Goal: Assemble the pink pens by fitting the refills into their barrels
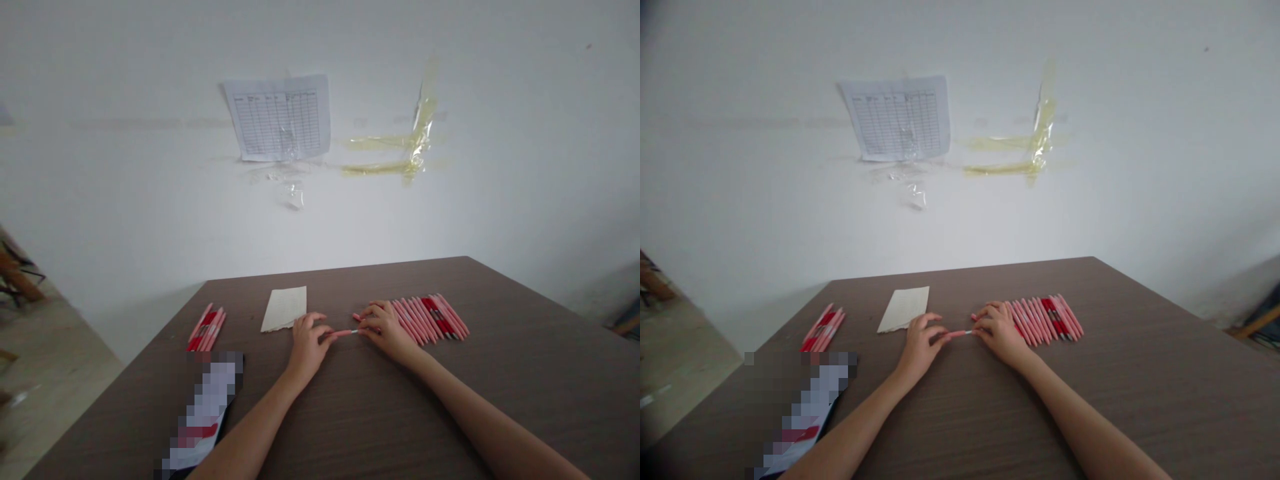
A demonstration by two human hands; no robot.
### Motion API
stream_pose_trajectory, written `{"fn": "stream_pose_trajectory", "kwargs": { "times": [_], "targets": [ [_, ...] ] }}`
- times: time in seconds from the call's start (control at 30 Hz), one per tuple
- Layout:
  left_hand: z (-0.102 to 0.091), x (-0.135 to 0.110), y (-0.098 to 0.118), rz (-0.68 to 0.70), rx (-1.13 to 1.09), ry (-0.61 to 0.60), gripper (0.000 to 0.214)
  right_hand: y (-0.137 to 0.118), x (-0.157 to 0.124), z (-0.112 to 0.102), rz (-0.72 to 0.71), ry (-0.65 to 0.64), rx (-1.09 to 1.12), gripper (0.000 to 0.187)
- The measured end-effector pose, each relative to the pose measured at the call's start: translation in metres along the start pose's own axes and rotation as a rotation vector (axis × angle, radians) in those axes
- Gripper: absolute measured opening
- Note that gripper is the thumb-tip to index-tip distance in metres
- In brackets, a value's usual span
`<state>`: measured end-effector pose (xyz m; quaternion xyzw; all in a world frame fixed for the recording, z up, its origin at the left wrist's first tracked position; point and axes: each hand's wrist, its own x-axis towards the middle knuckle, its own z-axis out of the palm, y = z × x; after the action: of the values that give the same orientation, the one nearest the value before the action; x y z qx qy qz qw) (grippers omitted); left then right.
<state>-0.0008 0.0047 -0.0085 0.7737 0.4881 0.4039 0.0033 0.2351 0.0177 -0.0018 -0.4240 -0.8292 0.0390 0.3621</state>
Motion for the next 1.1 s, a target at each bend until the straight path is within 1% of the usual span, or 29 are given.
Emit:
{"fn": "stream_pose_trajectory", "kwargs": {
  "times": [0.23, 0.57, 0.67, 0.73, 0.87, 1.0, 1.1],
  "targets": [
    [-0.002, 0.0, 0.002, 0.006, -0.033, -0.003, 0.005, 0.003, -0.001, 0.006, -0.01, -0.007, 0.035, 0.007],
    [-0.002, 0.002, 0.003, -0.057, 0.008, 0.008, 0.005, 0.009, -0.001, 0.007, 0.016, -0.022, 0.029, 0.012],
    [-0.003, 0.002, 0.002, -0.084, 0.028, 0.011, 0.004, 0.007, 0.0, 0.004, 0.027, -0.008, 0.0, 0.019],
    [-0.003, 0.002, 0.002, -0.106, 0.038, 0.009, 0.004, 0.005, 0.001, 0.0, 0.046, 0.014, -0.03, 0.025],
    [-0.003, 0.002, 0.0, -0.139, 0.066, 0.02, 0.005, 0.007, 0.001, -0.004, 0.117, 0.033, -0.11, 0.026],
    [-0.003, 0.002, 0.0, -0.169, 0.1, 0.029, 0.005, 0.015, -0.001, -0.003, 0.187, 0.049, -0.207, 0.031],
    [-0.003, 0.002, 0.0, -0.194, 0.116, 0.023, 0.005, 0.02, -0.003, 0.0, 0.223, 0.032, -0.247, 0.03]
  ]
}}
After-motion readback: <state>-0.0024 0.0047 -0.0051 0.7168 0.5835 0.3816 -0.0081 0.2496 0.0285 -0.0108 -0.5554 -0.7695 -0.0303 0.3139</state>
